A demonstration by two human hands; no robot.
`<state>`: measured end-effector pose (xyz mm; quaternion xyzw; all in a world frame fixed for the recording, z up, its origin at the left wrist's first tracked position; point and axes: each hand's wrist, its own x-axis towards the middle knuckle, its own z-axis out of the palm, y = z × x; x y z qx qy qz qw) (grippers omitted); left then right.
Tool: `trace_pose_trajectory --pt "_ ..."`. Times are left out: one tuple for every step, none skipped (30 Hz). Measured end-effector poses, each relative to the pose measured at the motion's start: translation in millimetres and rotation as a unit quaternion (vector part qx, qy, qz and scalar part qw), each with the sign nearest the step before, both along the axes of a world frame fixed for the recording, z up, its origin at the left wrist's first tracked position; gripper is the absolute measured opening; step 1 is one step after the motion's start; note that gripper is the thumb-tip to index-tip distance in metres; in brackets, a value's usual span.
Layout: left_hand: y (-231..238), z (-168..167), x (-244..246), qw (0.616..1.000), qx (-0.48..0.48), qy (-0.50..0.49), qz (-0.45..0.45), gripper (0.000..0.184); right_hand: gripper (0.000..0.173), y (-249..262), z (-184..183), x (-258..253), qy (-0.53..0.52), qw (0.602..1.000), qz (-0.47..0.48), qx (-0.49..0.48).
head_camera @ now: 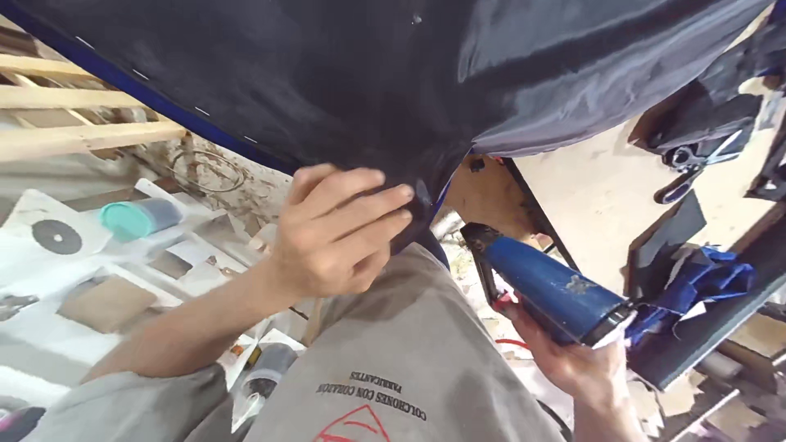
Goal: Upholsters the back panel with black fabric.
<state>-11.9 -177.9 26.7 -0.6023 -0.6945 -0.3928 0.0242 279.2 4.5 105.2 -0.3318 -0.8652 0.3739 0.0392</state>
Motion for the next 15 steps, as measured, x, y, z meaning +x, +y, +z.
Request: trace_pose_trajectory --pt "-9 -10 6 1.0 -0.005 0.013 0.024 0.021 0.036 -8 -5 1 0.008 1.0 -0.011 -0.012" --pt "-16 -20 13 0.999 -0.018 0.021 0.038 0.026 0.036 -14 -9 1 0.015 0.999 -0.021 -0.024" --pt "-19 -28 21 0.998 -0.038 0.027 0.042 0.033 0.035 -21 -12 0 0.018 0.999 -0.027 -0.034" --pt "-20 -33 29 0.997 -0.057 0.028 0.041 0.04 0.033 -26 -14 -2 0.022 0.998 -0.033 -0.042" --pt "-18 -37 36 0.996 -0.073 0.028 0.038 0.046 0.032 -31 -14 -5 0.024 0.998 -0.038 -0.046" --pt "-17 -40 44 0.996 -0.083 0.029 0.033 0.049 0.031 -34 -14 -8 0.026 0.998 -0.04 -0.048" --pt "-16 -45 50 0.995 -0.086 0.032 0.027 0.048 0.03 -37 -12 -10 0.027 0.998 -0.041 -0.048" --pt "-16 -50 55 0.996 -0.083 0.041 0.022 0.044 0.03 -38 -11 -12 0.027 0.998 -0.038 -0.044" --pt "-17 -55 57 0.996 -0.079 0.051 0.013 0.041 0.03 -38 -9 -14 0.025 0.998 -0.036 -0.038" --pt "-19 -59 59 0.995 -0.075 0.06 0.001 0.039 0.03 -38 -7 -15 0.021 0.999 -0.032 -0.032" --pt "-21 -62 59 0.995 -0.073 0.071 -0.011 0.04 0.031 -38 -5 -16 0.016 0.999 -0.028 -0.024" --pt "-23 -64 58 0.994 -0.069 0.081 -0.021 0.04 0.031 -38 -3 -17 0.01 1.0 -0.022 -0.013" --pt "-24 -64 58 0.994 -0.064 0.087 -0.025 0.039 0.031 -37 -2 -19 0.005 1.0 -0.013 -0.002" --pt "-25 -65 58 0.994 -0.058 0.09 -0.029 0.038 0.03 -37 -1 -20 -0.003 1.0 -0.003 0.009" --pt "-25 -65 58 0.994 -0.051 0.092 -0.031 0.036 0.03 -36 1 -23 -0.01 1.0 0.006 0.018"
